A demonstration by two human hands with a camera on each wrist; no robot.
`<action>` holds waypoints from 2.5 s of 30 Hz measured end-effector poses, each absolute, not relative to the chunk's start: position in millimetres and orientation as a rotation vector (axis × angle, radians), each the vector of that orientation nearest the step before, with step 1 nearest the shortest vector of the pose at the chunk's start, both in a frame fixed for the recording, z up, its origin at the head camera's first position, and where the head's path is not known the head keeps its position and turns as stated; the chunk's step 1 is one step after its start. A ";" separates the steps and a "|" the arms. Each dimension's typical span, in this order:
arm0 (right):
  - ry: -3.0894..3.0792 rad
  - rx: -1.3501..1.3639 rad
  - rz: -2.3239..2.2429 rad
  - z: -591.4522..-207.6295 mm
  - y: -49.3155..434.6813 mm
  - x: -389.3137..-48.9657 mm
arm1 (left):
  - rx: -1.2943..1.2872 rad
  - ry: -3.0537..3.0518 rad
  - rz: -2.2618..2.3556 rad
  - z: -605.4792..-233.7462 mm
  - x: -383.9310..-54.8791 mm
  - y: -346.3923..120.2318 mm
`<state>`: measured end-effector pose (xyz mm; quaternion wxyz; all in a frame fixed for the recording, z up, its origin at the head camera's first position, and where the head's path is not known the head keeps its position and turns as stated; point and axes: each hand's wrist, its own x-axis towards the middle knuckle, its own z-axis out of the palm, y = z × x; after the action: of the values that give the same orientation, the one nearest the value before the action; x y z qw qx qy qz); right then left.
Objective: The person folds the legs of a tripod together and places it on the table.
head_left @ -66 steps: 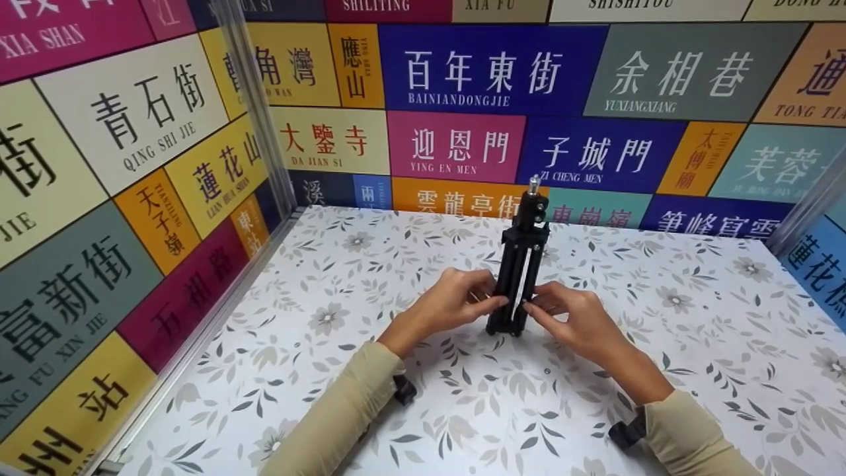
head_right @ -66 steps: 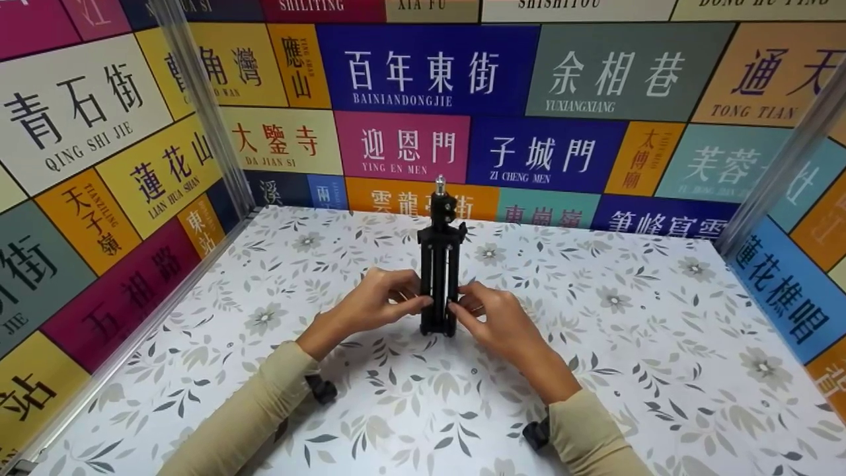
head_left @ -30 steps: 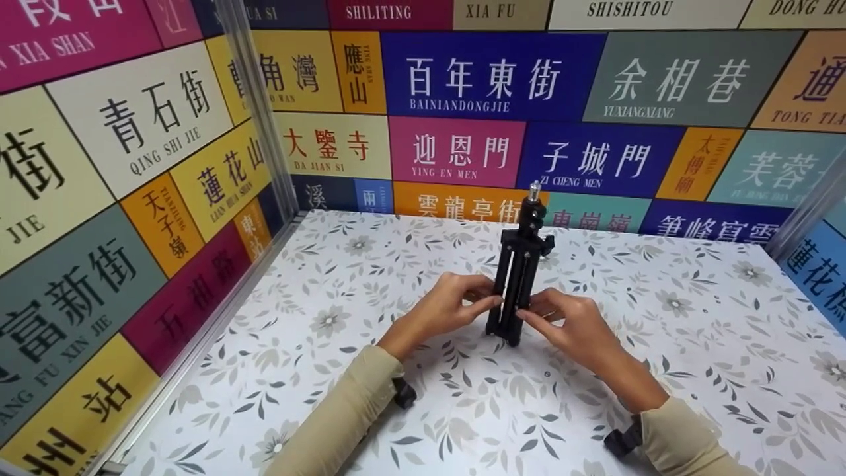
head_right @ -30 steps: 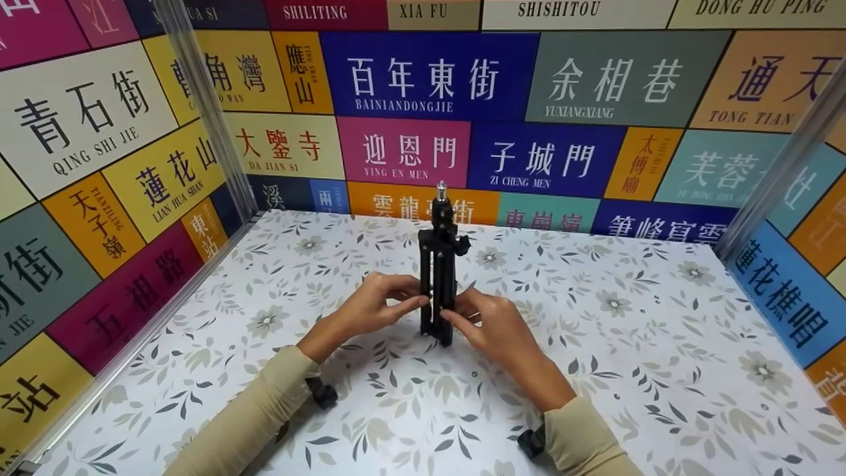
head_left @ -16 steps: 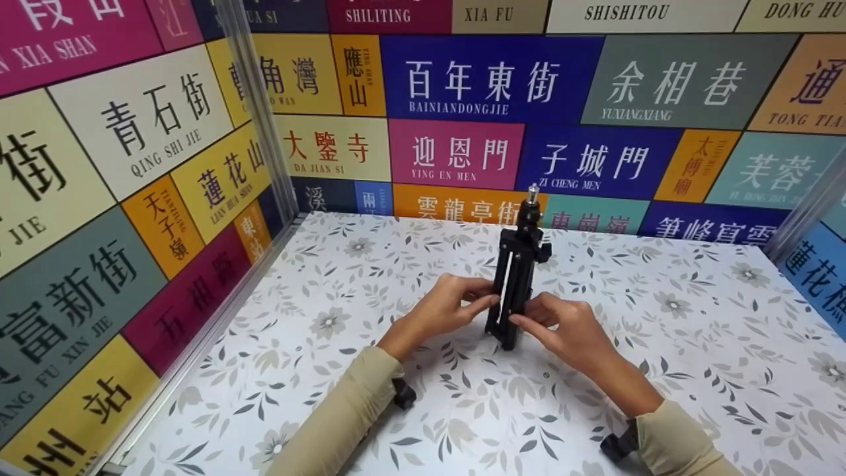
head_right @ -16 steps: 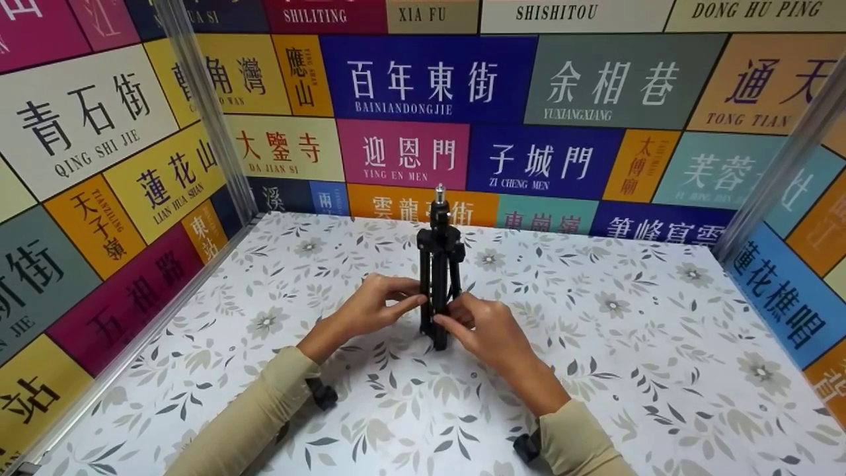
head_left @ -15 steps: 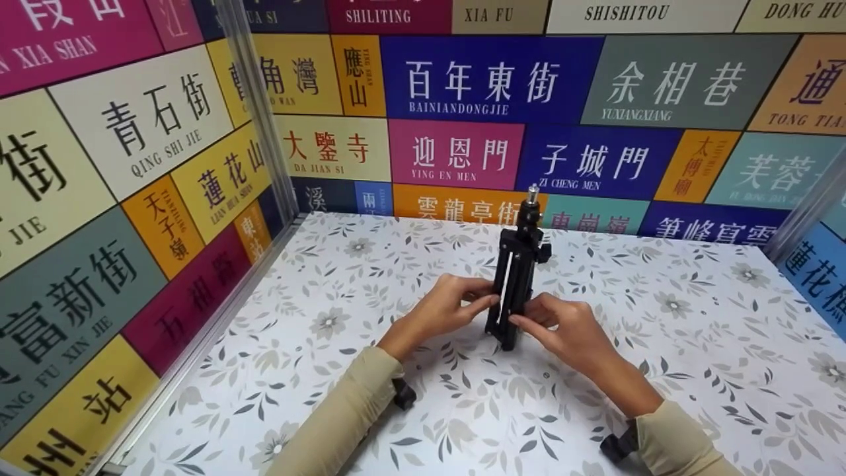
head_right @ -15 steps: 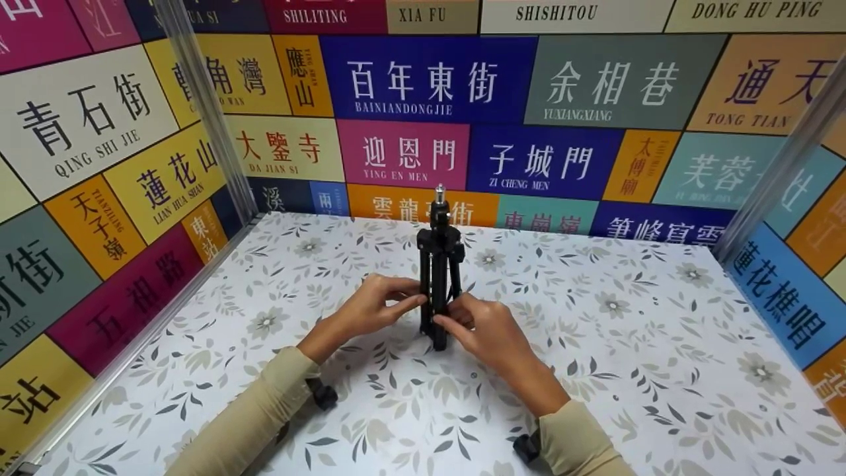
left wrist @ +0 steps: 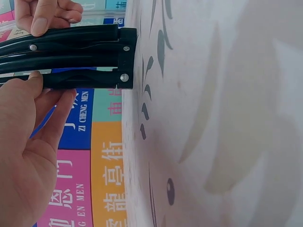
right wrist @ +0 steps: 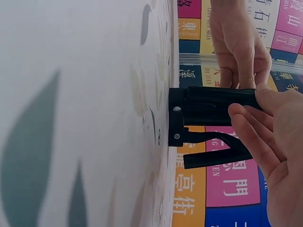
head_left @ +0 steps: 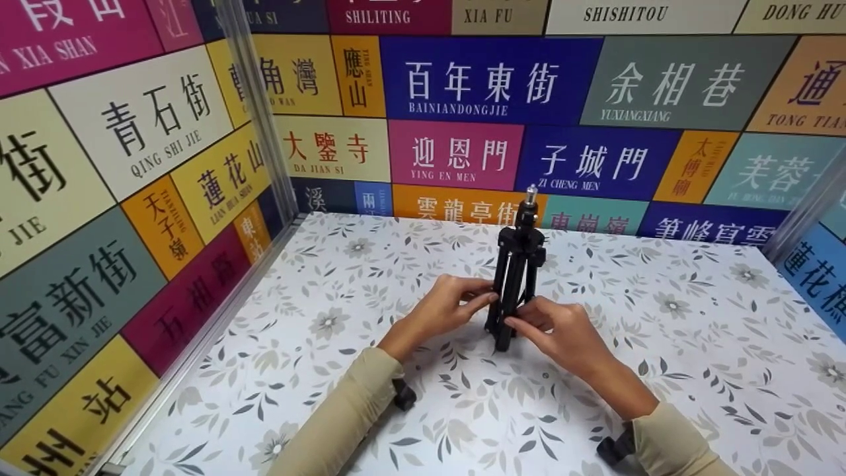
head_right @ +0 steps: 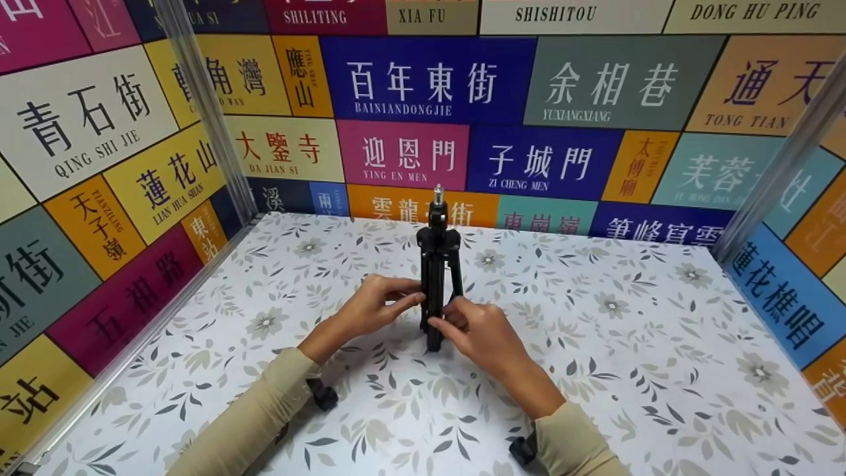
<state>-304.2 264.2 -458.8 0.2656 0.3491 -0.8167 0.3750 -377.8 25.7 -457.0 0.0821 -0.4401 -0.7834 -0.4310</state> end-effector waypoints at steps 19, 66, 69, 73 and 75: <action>-2.242 0.736 1.026 -449.0 301.4 -323.7 | -1.333 -2.168 -1.336 -455.9 -353.8 15.3; -2.266 0.797 1.287 -434.9 277.8 -306.9 | -1.201 -2.287 -1.314 -455.0 -337.1 38.9; -2.265 0.804 1.286 -434.6 276.5 -306.3 | -1.197 -2.287 -1.317 -456.0 -337.6 39.1; -2.270 0.801 1.285 -433.7 275.4 -305.6 | -1.201 -2.282 -1.340 -457.1 -338.5 39.0; -2.276 0.796 1.277 -433.6 275.3 -305.2 | -1.204 -2.285 -1.351 -457.0 -338.8 39.0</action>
<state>-305.2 275.3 -433.6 0.2051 0.2857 -0.8163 0.4581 -338.8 39.0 -457.0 0.1131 -0.4103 -0.7789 -0.4606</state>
